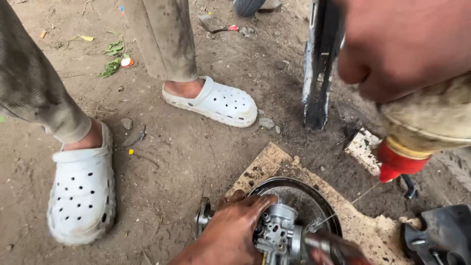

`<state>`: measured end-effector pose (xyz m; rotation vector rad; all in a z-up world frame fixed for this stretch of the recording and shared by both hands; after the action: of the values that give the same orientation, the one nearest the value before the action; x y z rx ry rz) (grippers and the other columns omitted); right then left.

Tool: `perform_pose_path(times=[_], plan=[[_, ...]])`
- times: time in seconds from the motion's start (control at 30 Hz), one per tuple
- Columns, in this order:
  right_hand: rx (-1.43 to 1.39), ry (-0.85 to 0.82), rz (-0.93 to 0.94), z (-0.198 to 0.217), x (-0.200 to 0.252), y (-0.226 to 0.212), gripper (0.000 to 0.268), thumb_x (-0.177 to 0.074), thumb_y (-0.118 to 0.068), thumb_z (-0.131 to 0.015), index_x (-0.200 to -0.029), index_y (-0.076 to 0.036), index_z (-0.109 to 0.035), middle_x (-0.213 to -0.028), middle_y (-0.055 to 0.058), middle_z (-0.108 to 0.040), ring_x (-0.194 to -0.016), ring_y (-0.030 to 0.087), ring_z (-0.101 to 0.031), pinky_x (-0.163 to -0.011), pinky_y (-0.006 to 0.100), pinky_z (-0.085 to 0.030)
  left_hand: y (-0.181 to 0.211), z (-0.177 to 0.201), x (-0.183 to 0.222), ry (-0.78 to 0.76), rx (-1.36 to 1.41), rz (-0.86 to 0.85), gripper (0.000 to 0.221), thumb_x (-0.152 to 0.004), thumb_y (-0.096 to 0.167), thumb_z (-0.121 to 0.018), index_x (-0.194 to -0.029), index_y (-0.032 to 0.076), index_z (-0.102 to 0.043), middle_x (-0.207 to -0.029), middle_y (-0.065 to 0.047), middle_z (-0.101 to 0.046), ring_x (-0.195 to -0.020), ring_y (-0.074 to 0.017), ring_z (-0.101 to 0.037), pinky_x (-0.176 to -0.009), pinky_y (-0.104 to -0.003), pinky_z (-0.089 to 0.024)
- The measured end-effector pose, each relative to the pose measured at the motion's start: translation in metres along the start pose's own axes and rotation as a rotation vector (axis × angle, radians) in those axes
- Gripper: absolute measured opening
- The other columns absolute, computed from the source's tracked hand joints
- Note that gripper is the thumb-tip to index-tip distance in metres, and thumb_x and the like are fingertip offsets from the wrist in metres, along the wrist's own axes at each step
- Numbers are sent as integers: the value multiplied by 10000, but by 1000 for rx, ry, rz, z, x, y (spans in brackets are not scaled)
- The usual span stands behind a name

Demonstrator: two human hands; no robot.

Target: Cleaning a motorcycle carburetor with a brush and fuel in a metal bowl.

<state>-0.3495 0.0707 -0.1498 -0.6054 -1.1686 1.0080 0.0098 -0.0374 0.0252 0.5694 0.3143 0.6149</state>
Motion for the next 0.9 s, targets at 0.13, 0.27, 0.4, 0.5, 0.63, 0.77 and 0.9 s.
perform_pose_path(times=[0.13,0.27,0.4,0.5,0.63,0.77,0.9], plan=[[550,103,430,-32,29,-106,466,-835,-430,-711,-1212,-166,-782,-1006,53,-798,-908,168,-786,-786,354,-657,7,9,5,-313,187,333,1276,-627,95,-840,-1693,215,-149,-1353,-126,-594,-1162,-316,-654,-1100,-508,-477],[740,-11,643,-23,19,-107,471,-911,-426,-652,-1280,-142,-727,-1131,70,-748,-1038,202,-732,-887,370,-605,3,25,-3,-219,213,254,1198,-601,159,-918,-1636,171,-315,-1356,-178,-599,-1154,-385,-593,-1032,-541,-488],[940,-232,894,-24,23,-68,479,-1010,-422,-577,-1367,-112,-654,-1291,91,-684,-1206,245,-662,-1017,390,-538,27,48,0,-266,246,132,1093,-474,129,-913,-1478,142,-483,-1198,-126,-720,-1140,-358,-643,-1066,-511,-507],[1053,-307,1007,2,16,-48,483,-1054,-420,-544,-1406,-99,-622,-1362,101,-656,-1280,264,-630,-1075,399,-508,18,42,-7,-198,270,109,1099,-418,153,-946,-1419,122,-494,-1162,-111,-723,-1098,-335,-680,-1071,-503,-493],[844,-176,669,-21,16,-57,503,-959,-465,-629,-1338,-143,-698,-1211,72,-731,-1138,234,-703,-998,385,-572,13,39,-8,-200,182,210,1212,-410,174,-1026,-1493,144,-482,-1191,-94,-707,-1109,-315,-656,-1014,-541,-480],[586,-34,322,-40,22,-60,517,-852,-510,-726,-1254,-190,-784,-1030,39,-815,-965,201,-786,-903,368,-646,19,40,-3,-446,86,329,1151,-652,80,-865,-1654,188,-310,-945,-132,-753,-949,-260,-711,-996,-411,-568],[713,52,666,-25,10,-90,448,-878,-470,-723,-1214,-177,-772,-971,41,-803,-903,198,-788,-847,358,-647,19,51,-12,-258,52,304,1124,-564,80,-930,-1527,143,-354,-1083,-48,-666,-990,-226,-637,-1081,-485,-458]])
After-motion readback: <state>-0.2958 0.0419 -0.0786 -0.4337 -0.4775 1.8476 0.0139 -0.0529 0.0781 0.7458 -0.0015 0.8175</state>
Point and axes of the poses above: each hand's wrist, its own x-axis away from the middle knuckle, its own z-axis out of the back of the hand, y = z × x, the point moved 3 cm from there along -x, towards the middle knuckle
